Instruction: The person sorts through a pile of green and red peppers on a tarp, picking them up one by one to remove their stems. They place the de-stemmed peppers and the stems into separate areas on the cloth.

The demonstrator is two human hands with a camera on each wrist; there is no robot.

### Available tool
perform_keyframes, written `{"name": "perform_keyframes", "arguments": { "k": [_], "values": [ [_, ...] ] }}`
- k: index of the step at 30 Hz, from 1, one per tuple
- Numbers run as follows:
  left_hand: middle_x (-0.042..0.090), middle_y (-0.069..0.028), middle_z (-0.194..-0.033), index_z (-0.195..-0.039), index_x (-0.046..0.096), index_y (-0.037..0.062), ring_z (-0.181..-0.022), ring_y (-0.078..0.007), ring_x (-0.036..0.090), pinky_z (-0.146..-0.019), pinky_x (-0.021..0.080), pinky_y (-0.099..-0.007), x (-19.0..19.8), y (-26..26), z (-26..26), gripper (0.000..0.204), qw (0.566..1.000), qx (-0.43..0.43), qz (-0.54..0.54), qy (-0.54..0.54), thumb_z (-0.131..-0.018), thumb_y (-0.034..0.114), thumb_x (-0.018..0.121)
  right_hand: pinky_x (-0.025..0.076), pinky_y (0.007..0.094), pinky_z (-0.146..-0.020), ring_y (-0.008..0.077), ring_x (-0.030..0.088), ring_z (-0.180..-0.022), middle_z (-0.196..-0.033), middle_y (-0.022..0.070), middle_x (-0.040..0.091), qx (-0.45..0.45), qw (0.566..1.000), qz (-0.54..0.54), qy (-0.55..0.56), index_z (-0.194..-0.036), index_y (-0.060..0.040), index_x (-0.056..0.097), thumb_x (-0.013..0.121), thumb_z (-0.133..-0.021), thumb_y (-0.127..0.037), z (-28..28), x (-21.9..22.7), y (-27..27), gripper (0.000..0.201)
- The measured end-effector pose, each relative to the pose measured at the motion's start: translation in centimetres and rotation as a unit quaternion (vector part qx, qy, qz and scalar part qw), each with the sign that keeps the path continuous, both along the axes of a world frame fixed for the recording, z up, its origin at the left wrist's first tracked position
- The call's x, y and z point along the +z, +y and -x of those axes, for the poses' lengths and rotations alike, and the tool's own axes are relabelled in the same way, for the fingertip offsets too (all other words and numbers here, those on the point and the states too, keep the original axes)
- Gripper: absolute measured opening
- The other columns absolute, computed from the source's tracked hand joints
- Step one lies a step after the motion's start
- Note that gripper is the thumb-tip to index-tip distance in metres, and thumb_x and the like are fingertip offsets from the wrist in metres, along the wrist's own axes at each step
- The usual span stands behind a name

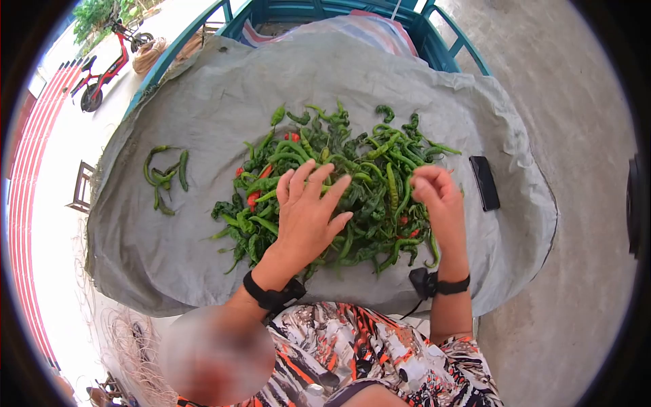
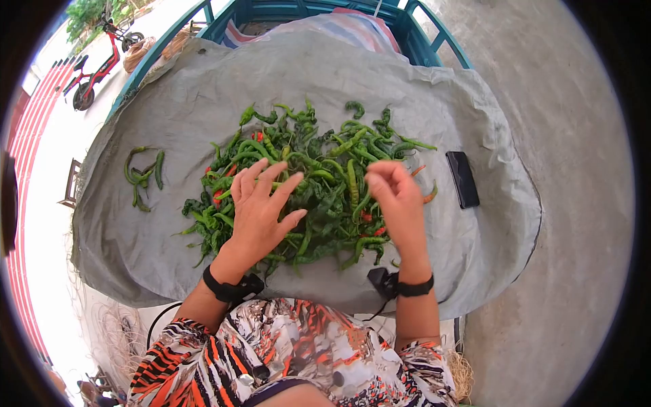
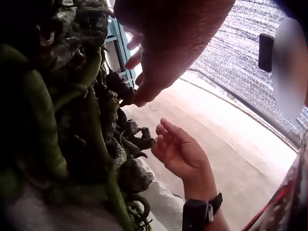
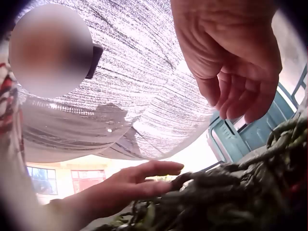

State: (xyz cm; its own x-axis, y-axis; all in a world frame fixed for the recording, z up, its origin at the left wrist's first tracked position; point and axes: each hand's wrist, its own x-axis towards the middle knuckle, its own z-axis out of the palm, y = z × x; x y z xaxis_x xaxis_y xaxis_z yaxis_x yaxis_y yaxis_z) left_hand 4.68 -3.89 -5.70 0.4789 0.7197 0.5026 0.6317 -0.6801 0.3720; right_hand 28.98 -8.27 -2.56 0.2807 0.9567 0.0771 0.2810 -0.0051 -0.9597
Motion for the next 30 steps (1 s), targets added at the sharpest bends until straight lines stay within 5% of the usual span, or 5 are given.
{"name": "perform_keyframes", "arguments": {
  "k": [8,16,19,22,30],
  "values": [
    [0.050,-0.0157,-0.132,-0.133,0.052,0.0071,-0.127,-0.0343,0.041,-0.105,0.029,-0.0481,-2.3,0.7,-0.3,0.068,0.996,-0.013,0.029,0.081,-0.080,0.047,0.069,0.044,0.0418,-0.096,0.0332,0.052,-0.119,-0.130,0.0202,0.054,0.021,0.952,0.050,-0.303,-0.131,-0.0077,0.055,0.060,-0.091,-0.039,-9.2,-2.5,11.4,0.051],
    [0.062,-0.0136,-0.112,-0.116,0.062,0.0069,-0.110,-0.0314,0.055,-0.096,0.040,-0.0431,0.6,2.7,1.1,0.043,0.991,-0.093,0.096,-0.008,-0.083,0.033,0.070,0.031,0.0645,-0.103,0.0464,0.031,-0.136,-0.156,0.0170,0.021,-0.019,0.860,0.257,-0.441,-0.146,-0.0336,0.037,0.055,-0.088,-0.059,-10.2,-8.5,18.6,0.066],
    [0.064,-0.0163,-0.108,-0.116,0.062,0.0063,-0.107,-0.0333,0.057,-0.092,0.044,-0.0431,4.2,6.2,2.8,0.040,0.988,-0.070,0.136,0.032,-0.084,0.030,0.068,0.037,0.0503,-0.105,0.0410,0.038,-0.134,-0.151,0.0155,0.034,-0.024,0.837,0.268,-0.475,-0.139,-0.0228,0.050,0.055,-0.089,-0.056,-8.4,-7.5,18.2,0.061],
    [0.064,-0.0190,-0.110,-0.117,0.063,0.0079,-0.103,-0.0370,0.059,-0.090,0.046,-0.0468,3.6,11.5,3.9,0.042,0.983,-0.059,0.173,0.019,-0.082,0.032,0.067,0.031,0.0634,-0.102,0.0399,0.038,-0.133,-0.149,0.0064,0.041,0.063,0.881,0.182,-0.432,-0.135,-0.0287,0.054,0.056,-0.089,-0.051,-12.3,-12.2,20.1,0.051],
    [0.045,-0.0238,-0.140,-0.145,0.041,0.0144,-0.128,-0.0450,0.044,-0.107,0.035,-0.0502,-4.7,23.0,-0.3,0.083,0.907,0.119,0.368,0.165,-0.083,0.069,0.052,0.034,0.0593,-0.100,0.0373,0.050,-0.121,-0.135,0.0101,0.055,0.062,0.896,0.128,-0.420,-0.142,-0.0296,0.043,0.055,-0.091,-0.047,-10.5,-11.5,19.1,0.055]
  ]
}}
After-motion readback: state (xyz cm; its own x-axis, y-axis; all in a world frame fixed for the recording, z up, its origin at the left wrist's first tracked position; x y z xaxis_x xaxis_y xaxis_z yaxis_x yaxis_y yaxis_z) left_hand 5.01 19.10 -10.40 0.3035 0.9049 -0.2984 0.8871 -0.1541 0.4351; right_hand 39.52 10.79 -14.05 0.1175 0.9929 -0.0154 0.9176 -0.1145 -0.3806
